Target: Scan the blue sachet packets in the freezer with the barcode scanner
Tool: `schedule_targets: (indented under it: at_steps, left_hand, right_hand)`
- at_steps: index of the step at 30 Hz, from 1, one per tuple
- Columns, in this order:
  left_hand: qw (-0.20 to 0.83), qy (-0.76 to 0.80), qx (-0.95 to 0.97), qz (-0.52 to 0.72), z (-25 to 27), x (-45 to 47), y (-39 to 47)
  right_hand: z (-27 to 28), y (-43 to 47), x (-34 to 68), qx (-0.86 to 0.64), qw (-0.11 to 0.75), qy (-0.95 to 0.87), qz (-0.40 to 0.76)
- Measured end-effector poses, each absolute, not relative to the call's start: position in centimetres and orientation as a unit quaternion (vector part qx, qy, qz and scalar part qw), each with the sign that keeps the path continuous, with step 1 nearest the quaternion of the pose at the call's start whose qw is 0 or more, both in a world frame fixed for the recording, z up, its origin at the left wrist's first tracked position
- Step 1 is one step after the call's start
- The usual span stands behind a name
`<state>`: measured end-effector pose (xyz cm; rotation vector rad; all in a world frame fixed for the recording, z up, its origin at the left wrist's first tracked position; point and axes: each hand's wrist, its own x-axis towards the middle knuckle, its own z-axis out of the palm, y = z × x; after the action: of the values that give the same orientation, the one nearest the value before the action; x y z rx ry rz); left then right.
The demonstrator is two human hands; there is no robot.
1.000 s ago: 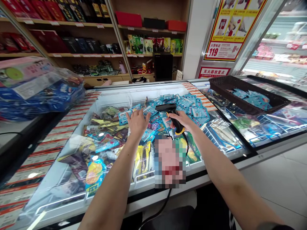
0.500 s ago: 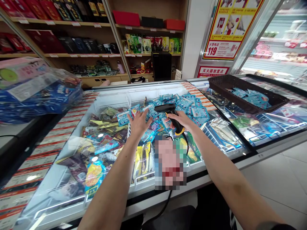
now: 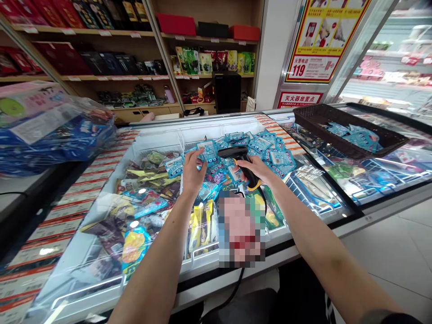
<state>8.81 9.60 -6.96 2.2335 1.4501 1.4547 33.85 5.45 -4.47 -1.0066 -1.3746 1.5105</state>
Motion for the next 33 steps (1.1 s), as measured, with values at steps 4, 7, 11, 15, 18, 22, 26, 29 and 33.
schedule_targets:
  at_steps: [4, 7, 11, 15, 18, 22, 26, 29, 33]
  left_hand:
    - [0.069, 0.486, 0.715, 0.497, -6.8, 8.8, 9.4]
    - [0.090, 0.497, 0.705, 0.498, -6.7, 8.9, 9.2]
    - [0.116, 0.501, 0.693, 0.505, -6.8, 9.0, 9.2]
    - [0.106, 0.510, 0.696, 0.494, -6.6, 9.0, 9.2]
    - [0.083, 0.521, 0.713, 0.462, -6.2, 9.0, 9.0]
    - [0.026, 0.527, 0.732, 0.432, -5.7, 9.1, 8.8]
    - [0.027, 0.524, 0.731, 0.437, -5.7, 9.1, 8.8]
    - [0.027, 0.528, 0.728, 0.435, -5.7, 9.1, 8.8]
    - [0.026, 0.525, 0.732, 0.433, -5.7, 9.1, 8.7]
  right_hand:
    - [-4.3, 5.3, 33.7, -0.407, 0.422, -0.551, 0.594]
    - [-4.3, 5.2, 33.6, -0.404, 0.433, -0.548, 0.591]
    - [-4.1, 5.0, 33.4, -0.400, 0.447, -0.543, 0.588]
    - [-3.8, 4.8, 33.3, -0.386, 0.456, -0.553, 0.581]
    - [-3.7, 4.8, 33.2, -0.378, 0.468, -0.561, 0.568]
    - [-3.9, 4.9, 33.1, -0.367, 0.480, -0.570, 0.557]
    - [-4.0, 5.1, 32.9, -0.368, 0.475, -0.578, 0.553]
    - [-4.1, 5.0, 32.8, -0.370, 0.473, -0.584, 0.546]
    - [-3.9, 4.7, 32.7, -0.361, 0.476, -0.596, 0.536]
